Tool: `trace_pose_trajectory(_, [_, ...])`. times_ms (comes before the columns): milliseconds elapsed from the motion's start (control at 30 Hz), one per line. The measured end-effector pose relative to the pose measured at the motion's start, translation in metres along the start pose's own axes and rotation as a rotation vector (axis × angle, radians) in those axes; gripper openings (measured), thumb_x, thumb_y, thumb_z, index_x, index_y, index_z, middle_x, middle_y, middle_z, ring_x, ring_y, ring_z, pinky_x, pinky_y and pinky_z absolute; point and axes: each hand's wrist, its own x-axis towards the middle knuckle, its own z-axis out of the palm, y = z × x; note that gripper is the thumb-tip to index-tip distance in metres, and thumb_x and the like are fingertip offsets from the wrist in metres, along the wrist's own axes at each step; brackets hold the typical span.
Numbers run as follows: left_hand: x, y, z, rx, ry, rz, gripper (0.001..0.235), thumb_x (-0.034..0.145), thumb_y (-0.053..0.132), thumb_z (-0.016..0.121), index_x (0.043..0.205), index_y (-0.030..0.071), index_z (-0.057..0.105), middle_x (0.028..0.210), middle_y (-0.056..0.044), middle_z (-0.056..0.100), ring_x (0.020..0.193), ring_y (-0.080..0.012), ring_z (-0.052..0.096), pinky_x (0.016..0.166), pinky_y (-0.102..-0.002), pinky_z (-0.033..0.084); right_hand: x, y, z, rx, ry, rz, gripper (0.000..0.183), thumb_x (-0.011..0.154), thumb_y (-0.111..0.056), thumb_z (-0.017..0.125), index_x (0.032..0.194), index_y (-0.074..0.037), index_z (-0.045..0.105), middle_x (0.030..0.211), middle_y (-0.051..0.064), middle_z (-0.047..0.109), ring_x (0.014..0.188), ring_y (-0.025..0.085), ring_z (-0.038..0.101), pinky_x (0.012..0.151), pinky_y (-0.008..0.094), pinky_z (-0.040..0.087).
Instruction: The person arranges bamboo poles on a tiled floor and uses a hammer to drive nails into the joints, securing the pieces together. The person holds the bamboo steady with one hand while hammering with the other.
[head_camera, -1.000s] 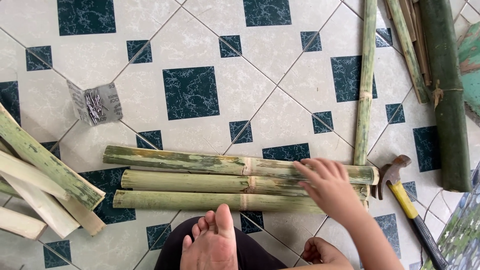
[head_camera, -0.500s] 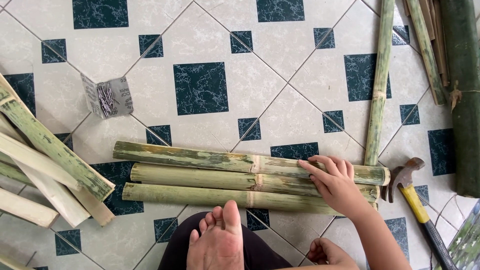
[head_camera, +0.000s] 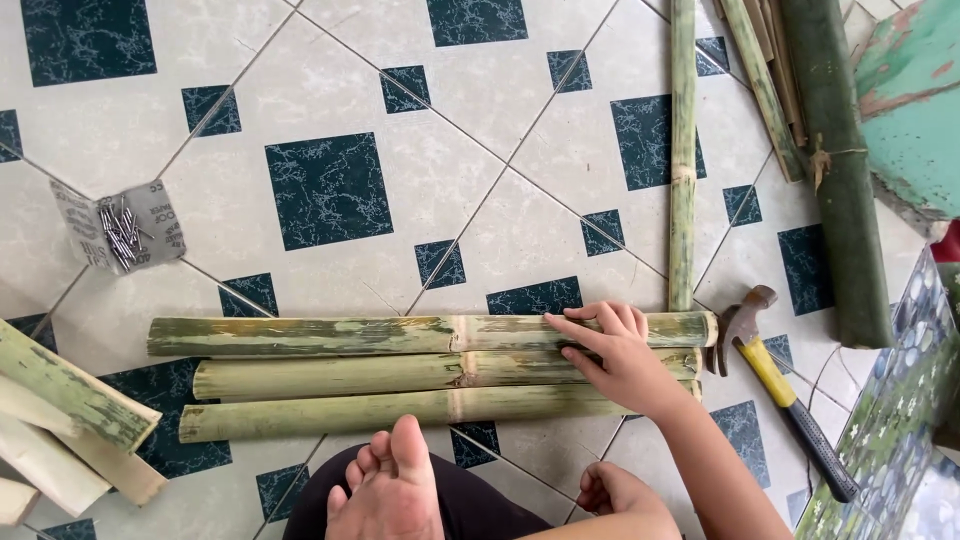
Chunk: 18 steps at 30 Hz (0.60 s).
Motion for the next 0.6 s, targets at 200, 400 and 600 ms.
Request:
trace_pose_trajectory(200, [-0.010, 0.008, -0.001, 0.336, 0.002, 0.027, 0.054, 0.082, 0.064, 0.021, 0.087, 0.016, 0.046, 0.083, 0.005, 0.038, 0.078, -0.0115, 0.032, 0.090, -0.032, 0.022, 0.000, 0.000, 0.001, -0.008, 0.014, -0.022, 0.042, 0.077, -0.016, 0.058, 0.119, -0.021, 0.056, 0.106, 0.000, 0.051, 0.099, 0.020, 0.037, 0.091, 0.038, 0.021])
trace_pose_trajectory(400, [-0.012, 0.011, -0.001, 0.124, -0.015, 0.000, 0.057, 0.082, 0.064, 0.021, 0.089, 0.014, 0.047, 0.085, 0.003, 0.038, 0.081, -0.0127, 0.032, 0.091, -0.034, 0.021, 0.000, -0.002, 0.000, 0.007, -0.004, -0.009, 0.043, 0.076, -0.017, 0.058, 0.119, -0.021, 0.056, 0.107, 0.001, 0.051, 0.101, 0.020, 0.037, 0.091, 0.039, 0.020])
trace_pose_trajectory(600, [-0.015, 0.017, -0.001, -0.221, -0.032, -0.012, 0.056, 0.084, 0.066, 0.017, 0.089, 0.015, 0.040, 0.085, 0.004, 0.033, 0.080, -0.0129, 0.028, 0.092, -0.035, 0.021, 0.003, -0.005, -0.001, 0.071, -0.015, -0.007, 0.043, 0.075, -0.015, 0.060, 0.118, -0.018, 0.057, 0.109, 0.002, 0.051, 0.103, 0.020, 0.037, 0.091, 0.039, 0.020])
